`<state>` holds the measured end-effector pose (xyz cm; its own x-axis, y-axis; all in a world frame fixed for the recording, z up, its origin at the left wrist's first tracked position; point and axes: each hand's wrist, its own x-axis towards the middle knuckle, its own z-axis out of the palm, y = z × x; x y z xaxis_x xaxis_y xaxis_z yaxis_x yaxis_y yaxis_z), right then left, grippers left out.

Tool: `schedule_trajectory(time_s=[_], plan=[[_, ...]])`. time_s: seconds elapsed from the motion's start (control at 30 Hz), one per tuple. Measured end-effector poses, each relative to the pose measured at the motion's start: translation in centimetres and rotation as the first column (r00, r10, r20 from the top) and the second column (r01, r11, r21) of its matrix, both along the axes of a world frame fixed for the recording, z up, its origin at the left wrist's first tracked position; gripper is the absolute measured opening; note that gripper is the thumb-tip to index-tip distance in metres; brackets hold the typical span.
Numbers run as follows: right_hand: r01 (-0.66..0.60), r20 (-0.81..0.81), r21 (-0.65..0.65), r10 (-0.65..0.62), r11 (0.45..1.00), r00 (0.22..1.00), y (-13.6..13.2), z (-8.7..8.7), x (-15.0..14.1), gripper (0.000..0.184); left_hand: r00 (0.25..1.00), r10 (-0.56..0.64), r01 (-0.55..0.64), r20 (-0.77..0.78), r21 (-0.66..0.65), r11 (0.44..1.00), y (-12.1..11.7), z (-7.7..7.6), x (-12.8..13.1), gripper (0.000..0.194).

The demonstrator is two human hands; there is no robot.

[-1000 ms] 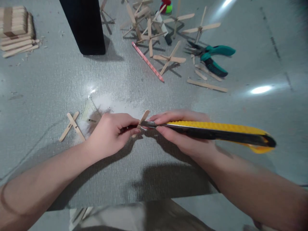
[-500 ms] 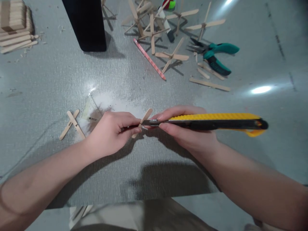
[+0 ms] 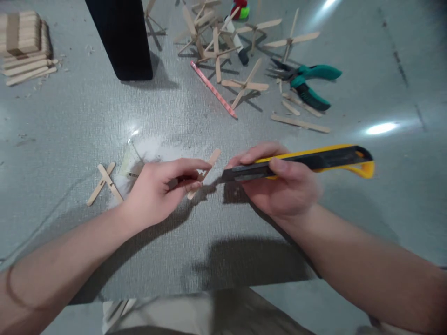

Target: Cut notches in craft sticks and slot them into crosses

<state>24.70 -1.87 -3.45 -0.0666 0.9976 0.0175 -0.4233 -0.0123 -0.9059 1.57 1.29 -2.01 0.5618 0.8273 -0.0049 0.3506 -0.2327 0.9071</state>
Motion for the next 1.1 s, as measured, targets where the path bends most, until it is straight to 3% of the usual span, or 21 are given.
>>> schedule_trajectory(time_s=[0.17,0.33,0.5,0.63,0.77,0.9,1.1], plan=[[-0.136,0.003,0.012,0.136,0.991,0.991,0.0,0.1,0.3,0.025,0.999,-0.03,0.031,-0.013,0.092,0.995,0.2,0.4,0.1,0.016],[-0.073,0.067,-0.013,0.073,0.997,0.995,0.0,-0.2,0.4,0.028,0.999,0.042,-0.042,-0.005,0.04,0.998,0.0,0.4,0.0,0.004],[-0.026,0.022,-0.002,0.026,1.0,0.999,-0.2,-0.2,0.0,0.023,0.999,0.034,-0.033,-0.018,0.068,0.997,-0.1,0.6,0.1,0.006],[0.004,-0.04,-0.014,-0.005,1.0,0.999,-0.6,-0.2,-0.4,0.019,0.996,0.09,-0.09,0.009,-0.005,0.996,-0.3,0.4,0.3,0.016],[0.04,0.17,0.08,-0.053,0.996,0.984,-1.1,-0.2,-0.3,0.014,0.994,0.098,-0.094,0.046,-0.084,0.992,-0.3,0.2,0.3,0.032],[0.062,0.467,0.138,-0.12,0.989,0.876,-1.7,0.2,0.1,0.009,0.995,0.082,-0.079,0.048,-0.06,0.995,-0.3,0.3,0.3,0.034],[0.045,0.614,0.207,-0.166,0.977,0.771,-2.1,1.3,0.1,0.012,0.993,0.102,-0.1,0.056,-0.043,0.994,-0.5,0.4,0.5,0.03]])
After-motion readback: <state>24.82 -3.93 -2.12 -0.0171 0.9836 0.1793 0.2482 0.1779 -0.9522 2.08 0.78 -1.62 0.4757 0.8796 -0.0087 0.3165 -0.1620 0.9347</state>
